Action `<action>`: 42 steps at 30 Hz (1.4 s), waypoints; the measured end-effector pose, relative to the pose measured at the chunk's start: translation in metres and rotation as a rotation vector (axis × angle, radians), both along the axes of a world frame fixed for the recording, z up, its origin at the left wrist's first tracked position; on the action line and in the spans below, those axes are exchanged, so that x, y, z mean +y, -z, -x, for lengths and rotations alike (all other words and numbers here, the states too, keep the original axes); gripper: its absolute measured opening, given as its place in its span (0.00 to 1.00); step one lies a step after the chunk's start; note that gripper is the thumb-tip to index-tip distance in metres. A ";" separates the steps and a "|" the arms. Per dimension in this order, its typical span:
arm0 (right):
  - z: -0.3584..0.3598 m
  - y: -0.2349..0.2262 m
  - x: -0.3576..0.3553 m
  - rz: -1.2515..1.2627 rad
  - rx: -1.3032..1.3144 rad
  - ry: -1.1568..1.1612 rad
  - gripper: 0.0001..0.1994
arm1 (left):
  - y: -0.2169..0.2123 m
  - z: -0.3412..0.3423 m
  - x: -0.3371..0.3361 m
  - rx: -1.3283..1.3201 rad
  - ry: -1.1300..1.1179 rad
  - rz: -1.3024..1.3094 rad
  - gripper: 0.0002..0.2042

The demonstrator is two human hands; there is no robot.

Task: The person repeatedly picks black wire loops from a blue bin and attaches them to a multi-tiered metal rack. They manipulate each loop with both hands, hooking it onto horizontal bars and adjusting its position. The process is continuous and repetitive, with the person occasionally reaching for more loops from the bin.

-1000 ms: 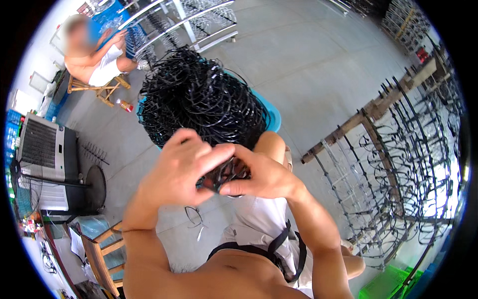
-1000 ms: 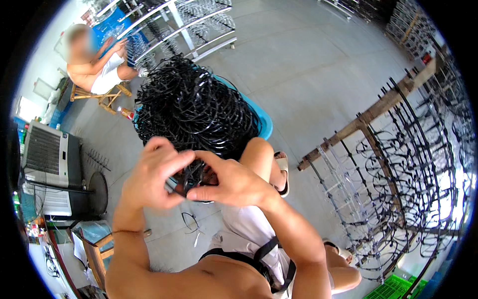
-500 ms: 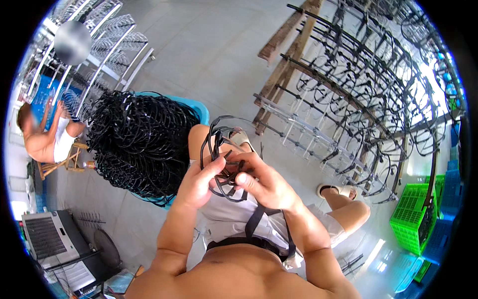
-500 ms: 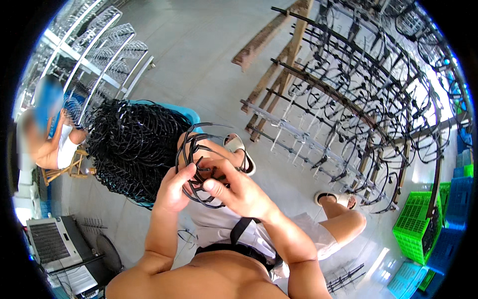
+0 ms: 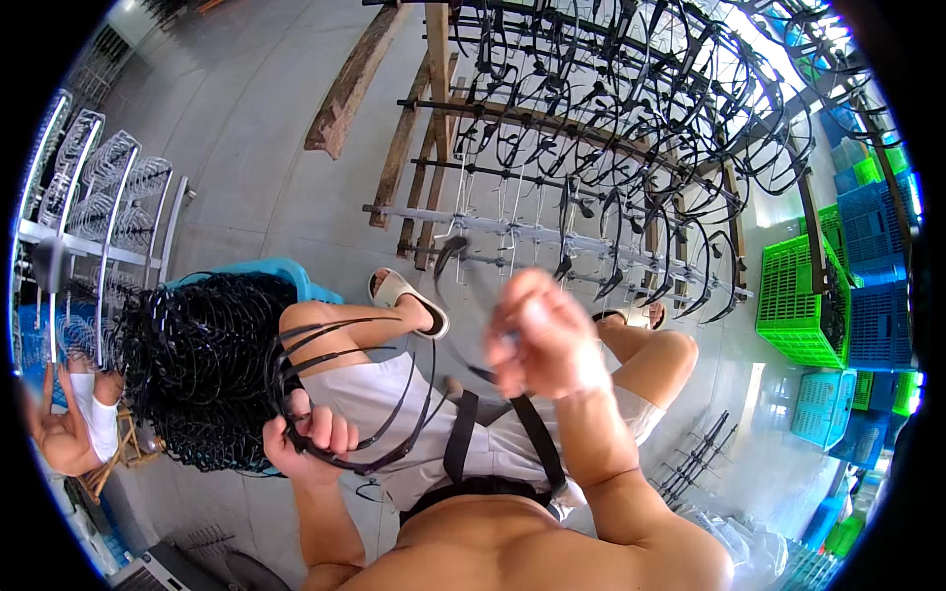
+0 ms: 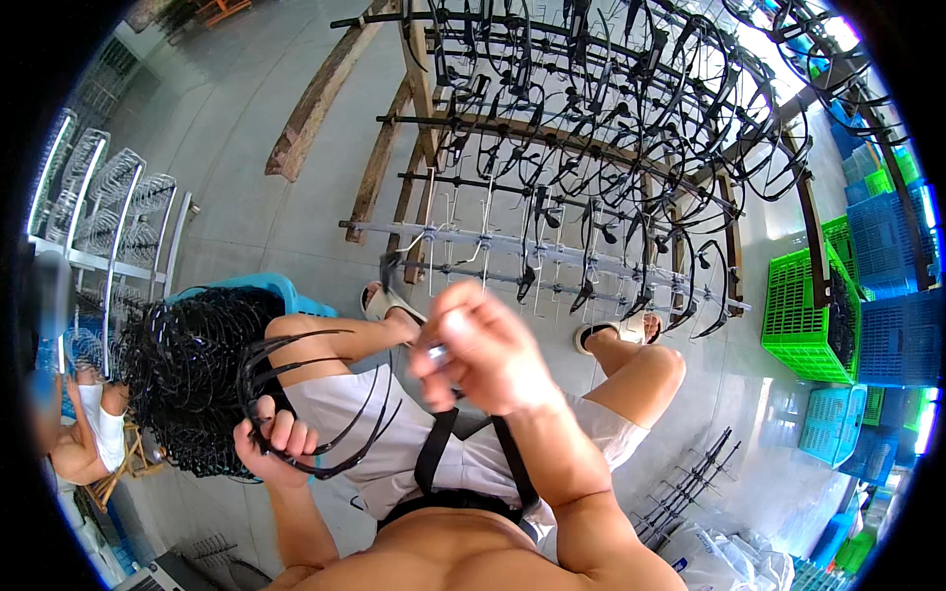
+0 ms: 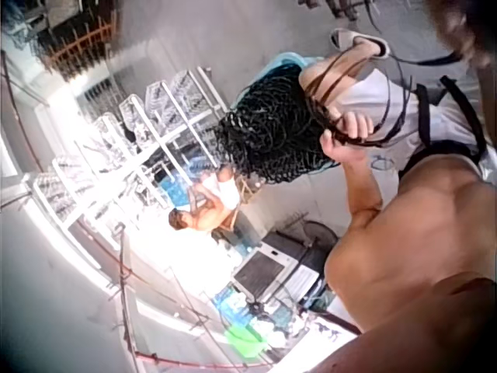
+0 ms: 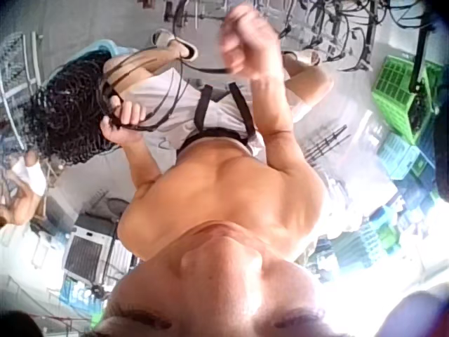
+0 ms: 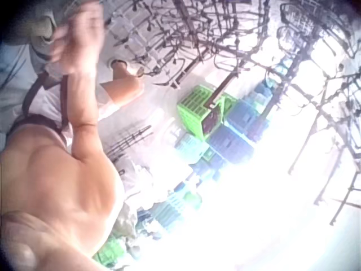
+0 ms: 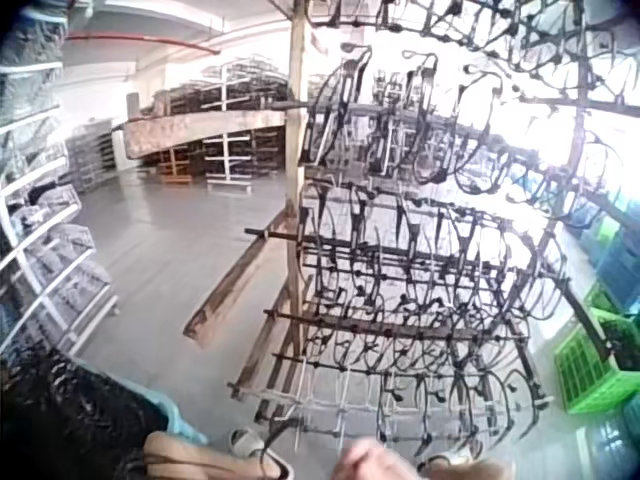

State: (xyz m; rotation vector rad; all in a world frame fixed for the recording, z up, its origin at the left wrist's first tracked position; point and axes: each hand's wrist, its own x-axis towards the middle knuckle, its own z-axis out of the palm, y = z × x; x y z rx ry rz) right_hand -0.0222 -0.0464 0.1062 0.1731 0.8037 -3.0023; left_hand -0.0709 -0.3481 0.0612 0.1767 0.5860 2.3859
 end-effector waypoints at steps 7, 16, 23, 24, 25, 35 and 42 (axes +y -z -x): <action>0.089 0.015 0.071 0.119 0.169 0.315 0.14 | 0.001 0.021 0.047 0.206 0.139 -0.370 0.34; 0.088 0.077 0.045 0.002 -0.249 0.319 0.09 | 0.016 0.031 0.101 0.118 0.552 -0.757 0.47; 0.073 0.068 0.030 0.076 -0.323 0.377 0.10 | 0.010 0.010 0.112 0.343 0.437 -0.396 0.53; 0.073 0.066 0.032 0.095 -0.334 0.372 0.09 | 0.006 0.005 0.108 0.446 0.336 -0.087 0.54; 0.073 0.064 0.034 0.103 -0.323 0.352 0.09 | 0.006 0.003 0.113 0.671 0.199 0.196 0.53; 0.074 0.049 0.042 0.011 -0.239 0.302 0.09 | 0.066 0.016 0.169 1.006 -0.122 0.931 0.41; 0.124 0.067 0.048 -0.104 -0.263 0.409 0.06 | 0.088 0.035 0.170 1.018 -0.614 0.995 0.37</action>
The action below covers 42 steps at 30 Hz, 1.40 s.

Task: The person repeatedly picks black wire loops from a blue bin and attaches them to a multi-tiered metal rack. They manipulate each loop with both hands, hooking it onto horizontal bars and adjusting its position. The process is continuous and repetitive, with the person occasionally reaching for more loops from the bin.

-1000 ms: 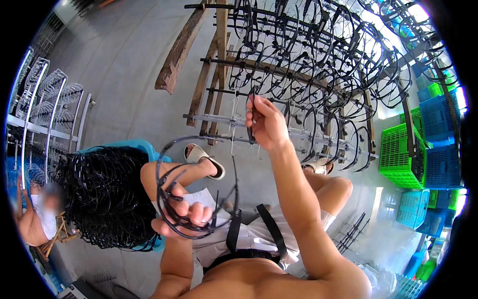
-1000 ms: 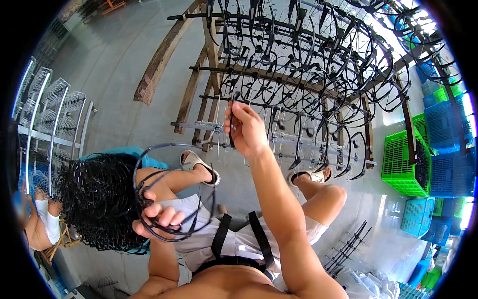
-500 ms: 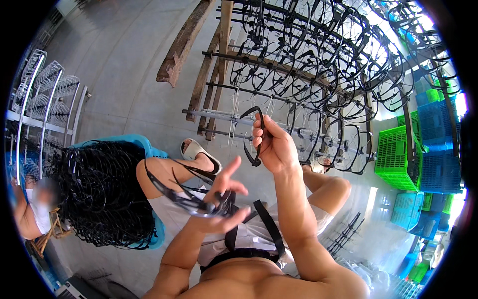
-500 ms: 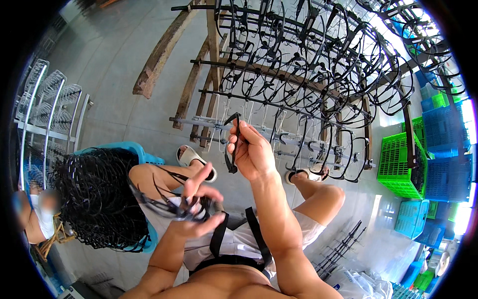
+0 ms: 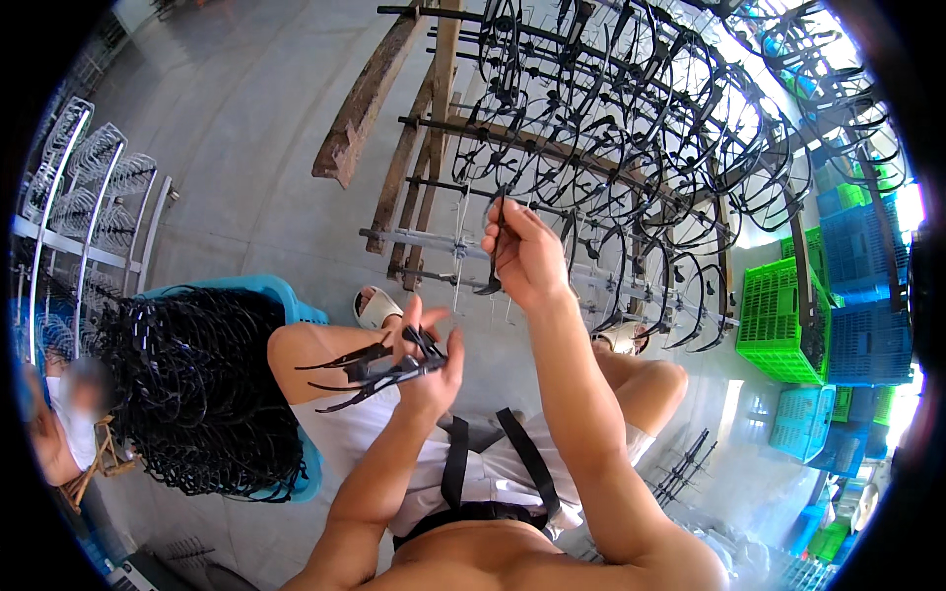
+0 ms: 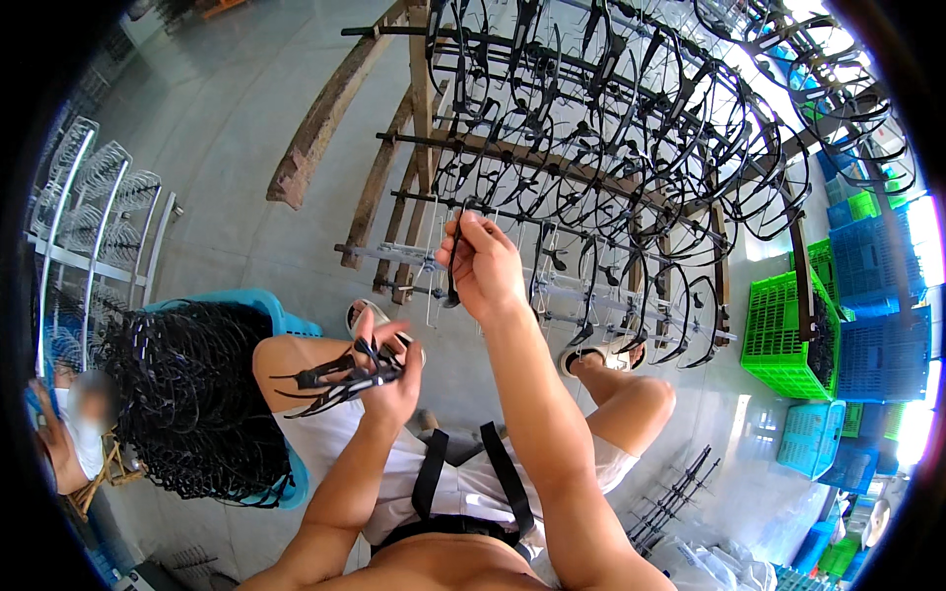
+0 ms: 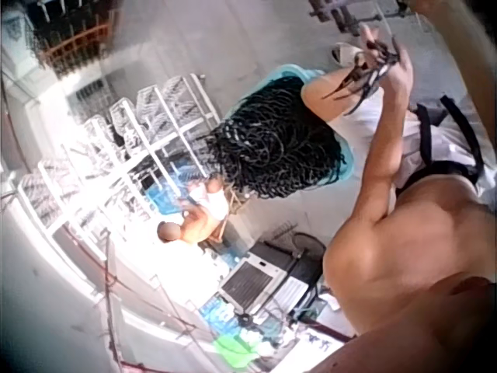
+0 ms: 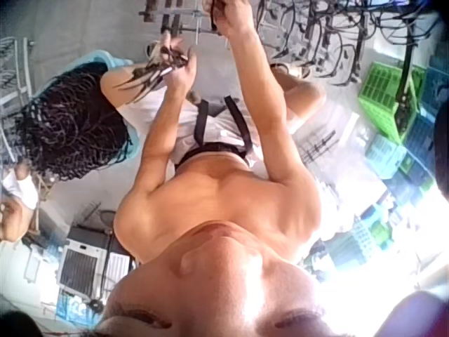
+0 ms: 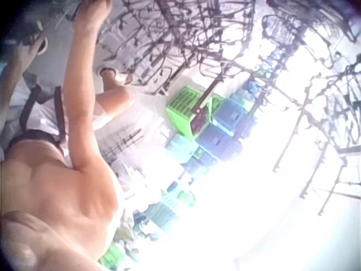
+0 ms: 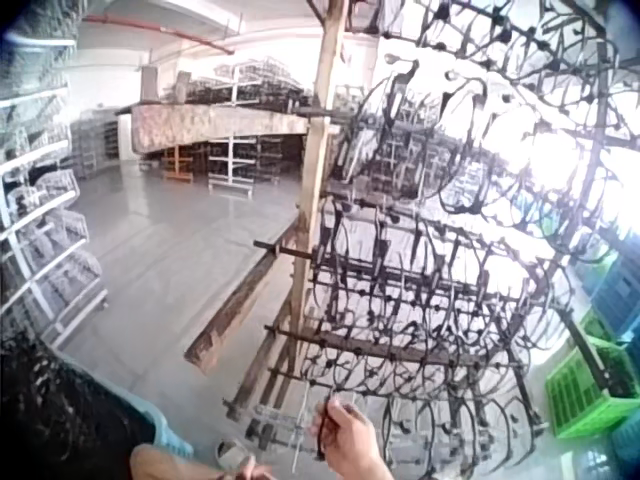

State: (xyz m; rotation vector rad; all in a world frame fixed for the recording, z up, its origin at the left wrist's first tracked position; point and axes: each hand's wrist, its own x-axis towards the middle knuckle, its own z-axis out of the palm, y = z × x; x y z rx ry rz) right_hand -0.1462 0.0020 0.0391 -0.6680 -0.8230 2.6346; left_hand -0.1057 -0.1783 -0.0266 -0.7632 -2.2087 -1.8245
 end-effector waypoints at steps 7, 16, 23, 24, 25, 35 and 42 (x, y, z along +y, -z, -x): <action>-0.014 0.030 -0.014 -0.236 -0.143 0.103 0.08 | 0.007 0.039 0.010 0.103 -0.022 0.218 0.23; -0.028 0.038 -0.019 -0.267 -0.042 0.146 0.08 | 0.018 0.032 0.000 0.078 0.052 0.180 0.22; -0.033 0.042 -0.026 -0.290 0.009 0.149 0.06 | 0.024 0.031 -0.004 0.040 0.046 0.162 0.23; -0.033 0.042 -0.025 -0.298 0.005 0.145 0.06 | 0.023 0.031 -0.004 0.034 0.048 0.170 0.23; -0.033 0.042 -0.024 -0.306 0.001 0.140 0.06 | 0.022 0.031 -0.005 0.028 0.049 0.178 0.23; -0.032 0.038 -0.024 -0.323 0.002 0.125 0.08 | 0.016 0.031 0.000 0.012 -0.021 0.187 0.24; -0.045 0.032 -0.027 -0.416 -0.065 0.108 0.08 | 0.004 0.035 0.003 0.173 -0.040 0.186 0.24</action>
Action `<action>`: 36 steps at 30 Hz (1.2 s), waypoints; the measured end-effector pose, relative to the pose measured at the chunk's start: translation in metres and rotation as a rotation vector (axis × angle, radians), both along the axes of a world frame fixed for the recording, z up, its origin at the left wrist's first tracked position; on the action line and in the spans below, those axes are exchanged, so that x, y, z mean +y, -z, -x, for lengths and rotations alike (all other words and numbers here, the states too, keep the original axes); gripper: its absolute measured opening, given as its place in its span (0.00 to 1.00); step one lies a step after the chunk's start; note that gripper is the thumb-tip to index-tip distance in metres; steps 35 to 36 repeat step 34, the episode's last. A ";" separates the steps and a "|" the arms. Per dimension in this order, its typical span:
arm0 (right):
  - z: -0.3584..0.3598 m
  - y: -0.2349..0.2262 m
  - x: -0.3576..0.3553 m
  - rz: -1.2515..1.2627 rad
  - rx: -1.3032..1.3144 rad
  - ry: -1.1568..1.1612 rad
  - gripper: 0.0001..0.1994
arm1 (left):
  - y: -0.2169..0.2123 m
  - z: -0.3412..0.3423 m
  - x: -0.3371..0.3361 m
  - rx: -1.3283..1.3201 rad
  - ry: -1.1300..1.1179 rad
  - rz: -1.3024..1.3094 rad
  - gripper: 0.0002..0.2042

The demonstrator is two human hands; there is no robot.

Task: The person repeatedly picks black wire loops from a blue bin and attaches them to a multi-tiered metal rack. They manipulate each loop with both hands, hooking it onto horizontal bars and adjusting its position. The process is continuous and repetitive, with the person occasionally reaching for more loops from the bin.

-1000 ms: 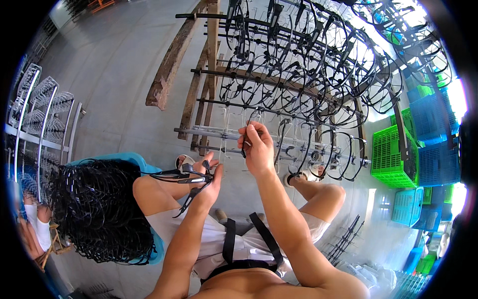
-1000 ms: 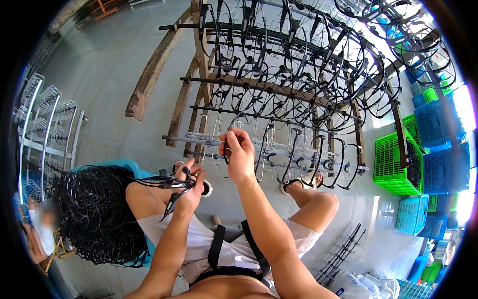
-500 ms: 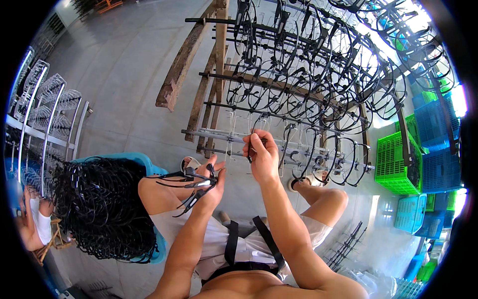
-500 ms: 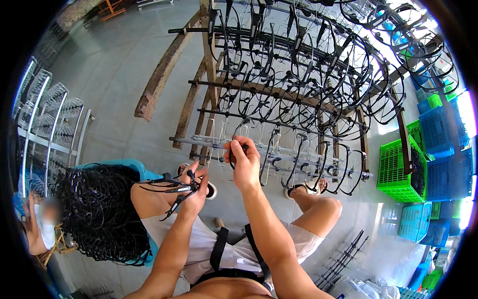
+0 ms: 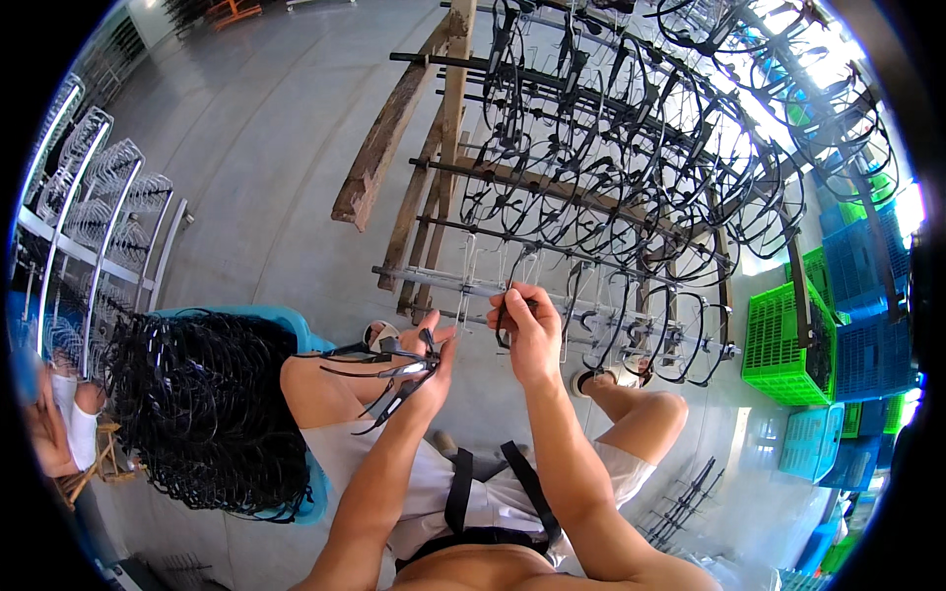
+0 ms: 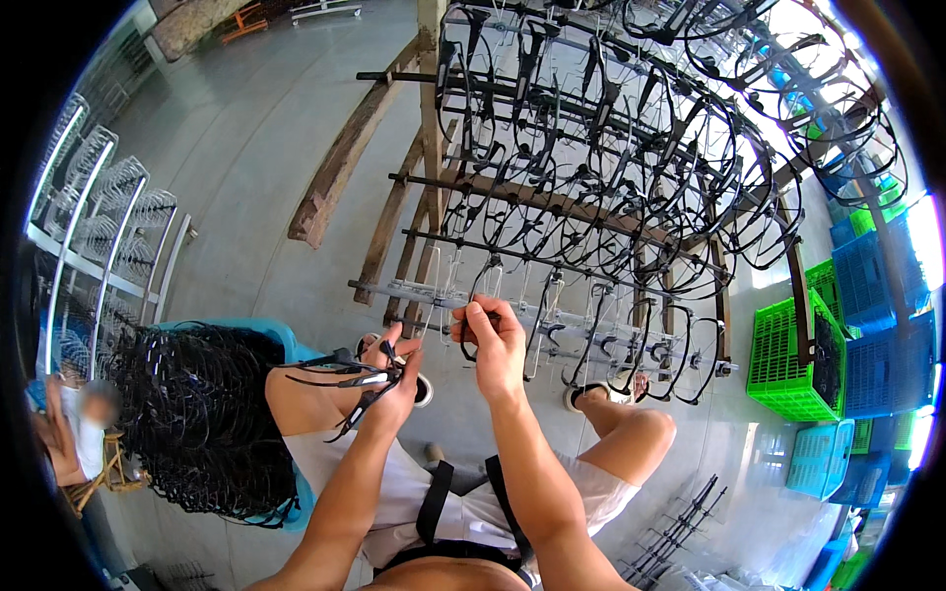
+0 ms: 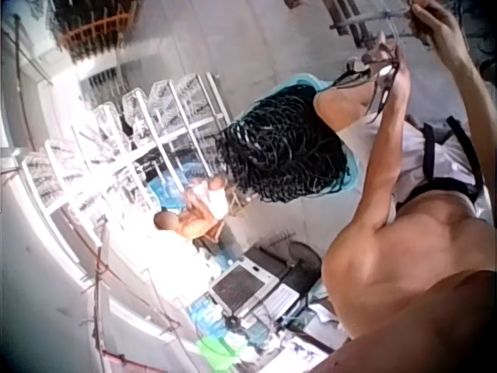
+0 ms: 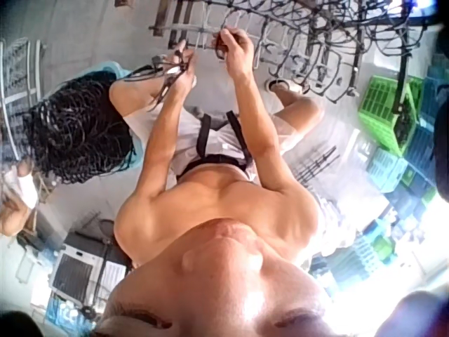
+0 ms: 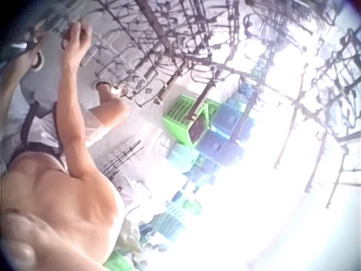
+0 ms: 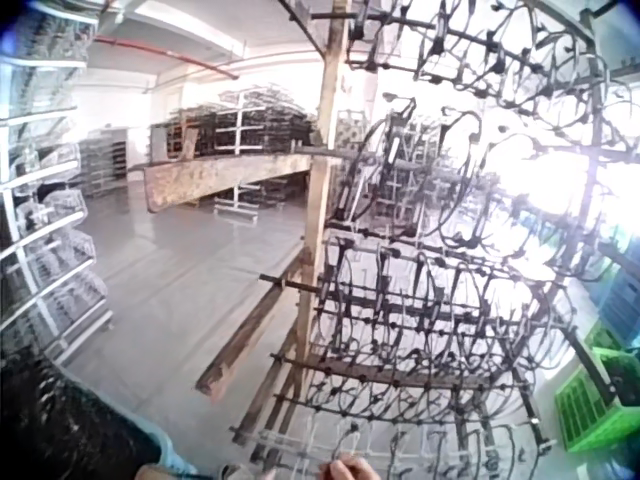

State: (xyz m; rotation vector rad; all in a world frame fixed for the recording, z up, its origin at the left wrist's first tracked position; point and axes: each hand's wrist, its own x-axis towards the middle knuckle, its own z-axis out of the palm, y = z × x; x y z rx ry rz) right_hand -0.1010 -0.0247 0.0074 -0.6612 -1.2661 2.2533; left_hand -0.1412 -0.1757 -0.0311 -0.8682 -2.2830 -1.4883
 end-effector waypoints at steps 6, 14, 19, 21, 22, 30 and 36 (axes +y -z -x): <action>-0.004 -0.010 -0.003 -0.021 -0.106 -0.093 0.09 | -0.013 0.008 0.003 0.098 -0.016 -0.017 0.24; -0.007 -0.017 -0.002 -0.001 -0.110 -0.068 0.09 | -0.016 0.004 0.006 0.020 -0.056 -0.001 0.23; -0.006 -0.019 -0.002 -0.020 -0.125 -0.068 0.09 | -0.013 0.005 0.005 0.071 -0.084 0.047 0.23; -0.007 -0.015 0.000 -0.030 -0.135 -0.074 0.09 | -0.014 0.003 0.006 0.024 -0.083 0.066 0.23; -0.007 -0.015 0.000 -0.044 -0.144 -0.075 0.09 | -0.015 0.003 0.007 0.002 -0.081 0.075 0.23; -0.004 -0.021 0.001 -0.037 -0.148 -0.066 0.09 | 0.002 0.004 0.009 -0.112 -0.078 -0.046 0.24; -0.003 -0.022 0.001 -0.062 -0.171 -0.063 0.10 | 0.024 0.009 -0.005 -0.300 0.109 0.075 0.23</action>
